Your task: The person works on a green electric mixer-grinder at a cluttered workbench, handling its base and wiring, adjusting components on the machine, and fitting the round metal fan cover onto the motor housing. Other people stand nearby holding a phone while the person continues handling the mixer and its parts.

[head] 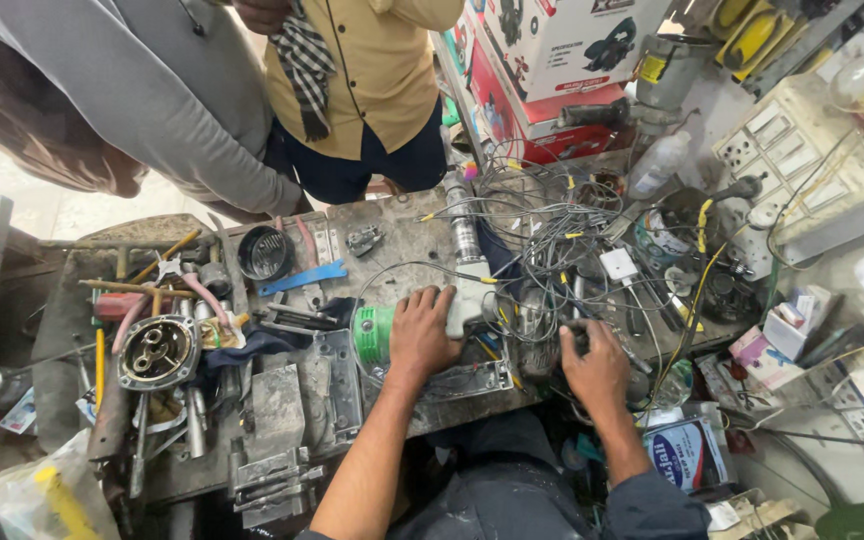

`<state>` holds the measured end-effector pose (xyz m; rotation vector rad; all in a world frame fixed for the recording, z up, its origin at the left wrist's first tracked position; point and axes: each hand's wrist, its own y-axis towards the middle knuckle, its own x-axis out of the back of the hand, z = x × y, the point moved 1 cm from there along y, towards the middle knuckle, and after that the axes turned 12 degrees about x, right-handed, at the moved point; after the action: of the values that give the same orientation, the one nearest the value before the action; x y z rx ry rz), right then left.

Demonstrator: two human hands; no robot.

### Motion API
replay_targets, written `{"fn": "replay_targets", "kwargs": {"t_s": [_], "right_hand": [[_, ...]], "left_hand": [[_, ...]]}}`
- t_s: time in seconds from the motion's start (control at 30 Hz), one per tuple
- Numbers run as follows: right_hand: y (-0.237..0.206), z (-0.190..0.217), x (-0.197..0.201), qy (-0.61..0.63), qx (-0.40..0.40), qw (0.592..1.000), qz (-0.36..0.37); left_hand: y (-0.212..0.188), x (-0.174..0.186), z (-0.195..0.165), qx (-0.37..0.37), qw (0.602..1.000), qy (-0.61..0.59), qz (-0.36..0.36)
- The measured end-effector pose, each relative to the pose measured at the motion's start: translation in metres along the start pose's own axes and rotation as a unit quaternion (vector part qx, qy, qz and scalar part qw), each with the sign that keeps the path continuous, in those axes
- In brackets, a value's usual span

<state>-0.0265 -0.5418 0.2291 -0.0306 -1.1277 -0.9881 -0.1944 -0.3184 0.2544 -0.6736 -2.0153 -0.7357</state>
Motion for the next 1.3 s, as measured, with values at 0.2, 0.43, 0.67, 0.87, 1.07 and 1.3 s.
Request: {"fn": "replay_targets", "kwargs": {"t_s": [0.2,0.43,0.67,0.87,1.07,1.3], "right_hand": [[0.015,0.005,-0.022,-0.041,0.012,0.999,-0.009],[0.012,0.006,-0.023,-0.060,0.030,0.997,-0.027],[0.014,0.010,-0.019,-0.066,0.020,0.997,-0.028],[0.013,0.012,-0.016,-0.065,0.018,0.997,-0.029],[0.012,0.012,-0.015,-0.063,0.025,0.997,-0.038],[0.011,0.011,-0.013,-0.054,0.024,0.998,-0.035]], "left_hand": [[0.001,-0.002,-0.002,-0.009,1.000,-0.011,-0.016],[0.003,-0.003,-0.005,-0.013,1.000,-0.001,-0.012],[0.005,0.001,-0.008,-0.002,1.000,0.002,-0.005],[0.005,0.006,-0.012,0.025,0.999,0.017,0.039],[0.004,0.008,-0.014,0.024,0.999,0.025,0.031],[0.002,0.008,-0.015,0.022,0.999,0.029,0.023]]}}
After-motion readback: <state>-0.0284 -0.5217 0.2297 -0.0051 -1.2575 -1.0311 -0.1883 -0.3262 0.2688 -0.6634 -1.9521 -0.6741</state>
